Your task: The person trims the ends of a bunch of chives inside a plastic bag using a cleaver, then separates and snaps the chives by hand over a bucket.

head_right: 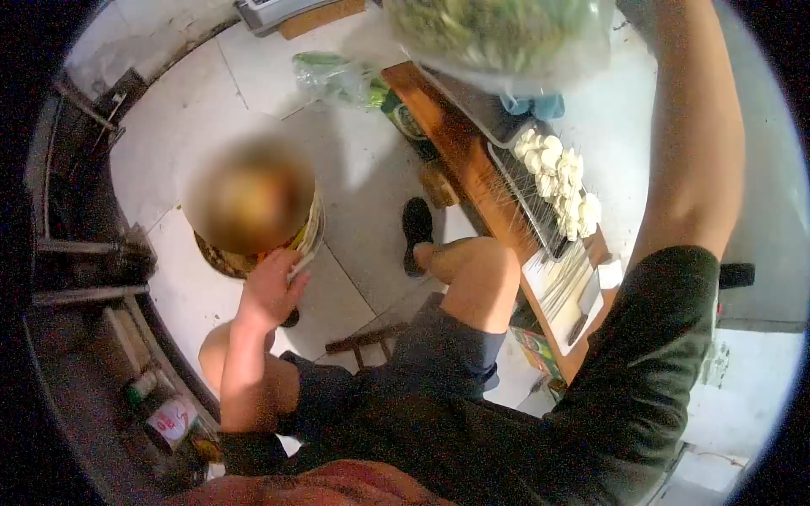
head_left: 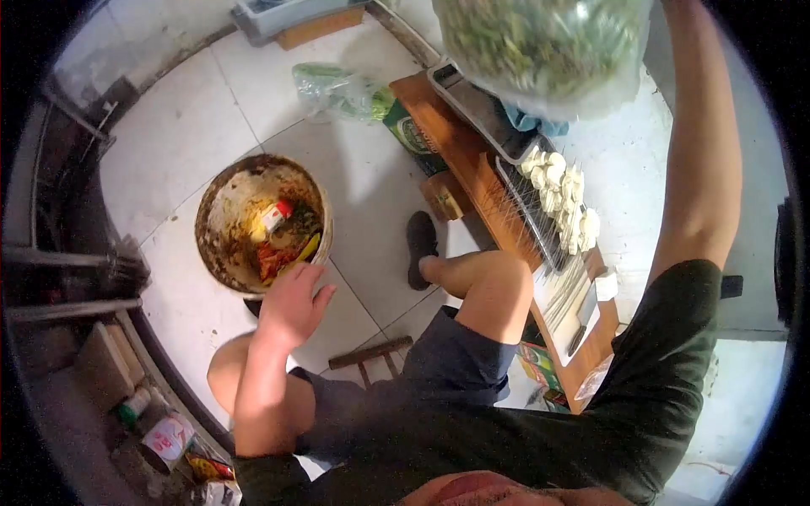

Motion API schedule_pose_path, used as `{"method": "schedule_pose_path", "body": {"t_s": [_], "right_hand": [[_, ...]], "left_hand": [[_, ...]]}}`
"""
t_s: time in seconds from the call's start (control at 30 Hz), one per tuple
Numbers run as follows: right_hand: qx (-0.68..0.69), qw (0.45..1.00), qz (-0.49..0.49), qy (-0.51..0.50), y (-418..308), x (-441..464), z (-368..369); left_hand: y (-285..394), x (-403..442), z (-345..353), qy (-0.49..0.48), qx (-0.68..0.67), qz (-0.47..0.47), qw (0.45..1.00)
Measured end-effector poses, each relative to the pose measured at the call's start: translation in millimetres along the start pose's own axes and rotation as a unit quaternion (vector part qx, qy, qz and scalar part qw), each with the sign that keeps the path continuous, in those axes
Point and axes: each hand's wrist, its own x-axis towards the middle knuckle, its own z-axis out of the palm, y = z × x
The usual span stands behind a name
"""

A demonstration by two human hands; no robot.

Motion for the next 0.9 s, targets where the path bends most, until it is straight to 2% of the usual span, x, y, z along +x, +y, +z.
{"method": "schedule_pose_path", "body": {"t_s": [0.03, 0.13, 0.27, 0.37, 0.47, 0.5, 0.53, 0.6, 0.67, 0.73, 0.8, 0.9], "right_hand": [[-0.019, 1.000, 0.017, 0.010, -7, -28, 12], [-0.026, 0.996, 0.077, -0.044, -23, -99, 38], [-0.231, 0.950, 0.204, -0.060, 34, -134, -5], [-0.381, 0.884, 0.204, -0.175, 41, -238, 18], [-0.313, 0.845, 0.303, -0.309, 47, -306, 34], [-0.236, 0.895, 0.226, -0.304, 64, -333, 38], [-0.245, 0.896, 0.146, -0.340, 87, -348, 35], [-0.257, 0.852, 0.225, -0.398, 125, -371, 27], [-0.314, 0.802, 0.185, -0.473, 149, -389, 28], [-0.306, 0.711, 0.260, -0.577, 158, -413, 32], [-0.343, 0.673, 0.199, -0.624, 175, -456, 43], [-0.330, 0.608, 0.175, -0.700, 213, -506, 28]], "left_hand": [[-2, -3, -1, 0.007, 0.004, -0.002, 1.000], [-6, -14, -6, 0.022, -0.007, -0.009, 1.000], [-10, -23, -8, 0.064, -0.024, 0.017, 0.998], [-16, -31, -4, 0.076, -0.039, 0.010, 0.996], [-9, -33, -12, 0.060, -0.021, -0.002, 0.998], [-9, -34, -10, 0.053, -0.021, -0.012, 0.998], [-10, -31, -10, 0.048, -0.019, -0.022, 0.998], [-12, -30, -5, 0.049, -0.012, -0.030, 0.998], [-3, -27, -6, 0.056, -0.019, -0.021, 0.998], [3, -23, -6, 0.038, 0.000, -0.030, 0.999], [3, -17, -3, 0.021, 0.026, -0.036, 0.999], [7, -7, 1, -0.001, 0.071, -0.016, 0.997]]}}
